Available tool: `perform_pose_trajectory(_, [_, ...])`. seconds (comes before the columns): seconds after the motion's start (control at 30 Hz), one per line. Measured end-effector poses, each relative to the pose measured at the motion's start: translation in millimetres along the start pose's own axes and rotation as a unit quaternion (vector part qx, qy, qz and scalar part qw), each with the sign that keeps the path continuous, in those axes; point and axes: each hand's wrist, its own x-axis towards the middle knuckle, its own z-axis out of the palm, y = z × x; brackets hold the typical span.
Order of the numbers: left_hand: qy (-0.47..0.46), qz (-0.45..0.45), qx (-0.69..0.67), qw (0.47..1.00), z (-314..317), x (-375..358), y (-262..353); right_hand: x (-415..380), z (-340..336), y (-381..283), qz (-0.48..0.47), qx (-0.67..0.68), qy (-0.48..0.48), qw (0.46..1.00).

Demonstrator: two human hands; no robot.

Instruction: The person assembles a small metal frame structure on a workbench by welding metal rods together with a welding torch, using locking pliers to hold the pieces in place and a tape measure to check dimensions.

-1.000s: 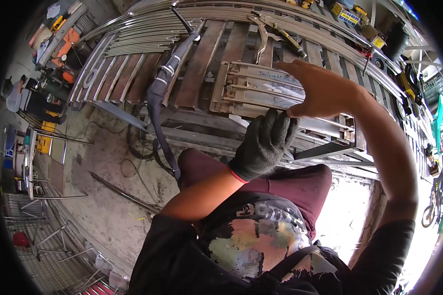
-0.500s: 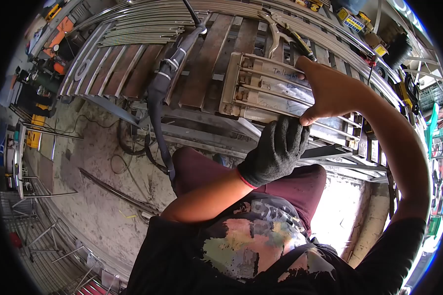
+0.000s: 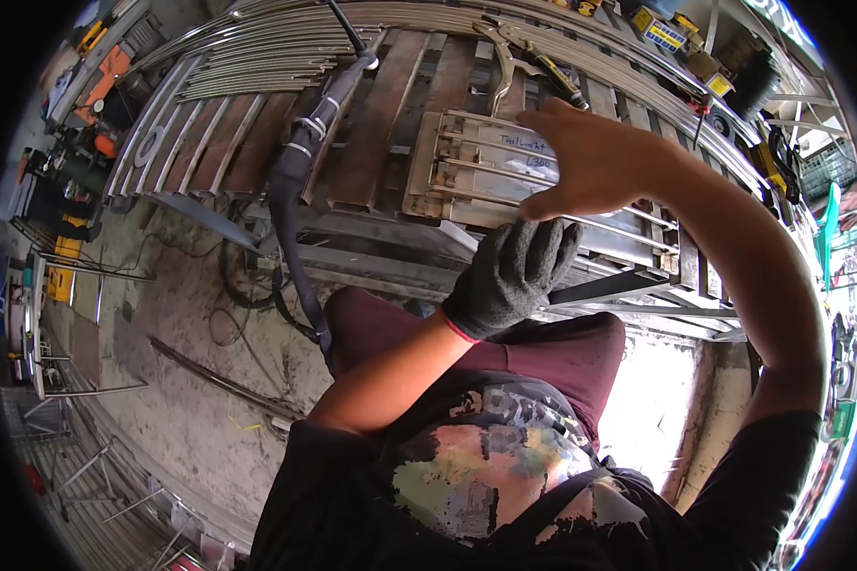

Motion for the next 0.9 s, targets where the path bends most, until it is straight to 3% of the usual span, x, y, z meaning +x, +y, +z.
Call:
perform_pose_trajectory(0.03, [0.022, -0.024, -0.034, 0.999, 7.0, -1.2, 1.9, 2.6, 1.3, -9.1, 0.001, 0.003, 0.018, 1.000])
perform_pose_trajectory(0.13, [0.037, -0.015, -0.109, 0.993, 14.7, -9.5, -0.3, 14.3, -15.0, -39.6, 0.058, -0.038, -0.080, 0.994])
perform_pose_trajectory(0.17, [-0.003, -0.021, -0.148, 0.989, 9.8, -10.8, 0.9, 15.5, -20.2, -44.7, 0.052, -0.031, -0.089, 0.994])
perform_pose_trajectory(0.27, [0.039, -0.017, -0.031, 0.999, 14.4, -8.6, 4.2, 22.6, 15.5, -58.9, 0.111, -0.083, 0.007, 0.990])
perform_pose_trajectory(0.3, [0.049, -0.014, -0.015, 0.999, 17.0, -9.3, 5.3, 33.9, 48.3, -51.3, 0.101, -0.132, 0.125, 0.978])
perform_pose_trajectory(0.4, [0.085, -0.013, -0.043, 0.995, 32.2, -10.9, 6.6, 29.7, 25.3, -65.8, 0.077, -0.169, 0.031, 0.982])
perform_pose_trajectory(0.5, [0.179, -0.063, 0.002, 0.982, 45.1, -3.9, 12.4, 67.6, 95.4, -68.0, 0.271, -0.343, 0.233, 0.869])
perform_pose_trajectory(0.6, [0.171, -0.076, -0.018, 0.982, 45.3, -3.0, 17.0, 70.4, 101.4, -62.8, 0.265, -0.355, 0.262, 0.858])
perform_pose_trajectory(0.8, [0.158, -0.055, -0.040, 0.985, 43.0, -1.7, 11.9, 57.0, 83.0, -62.3, 0.205, -0.314, 0.154, 0.914])
perform_pose_trajectory(0.9, [0.144, -0.054, -0.025, 0.988, 37.7, -1.4, 10.2, 37.0, 39.1, -67.7, 0.110, -0.204, 0.048, 0.972])
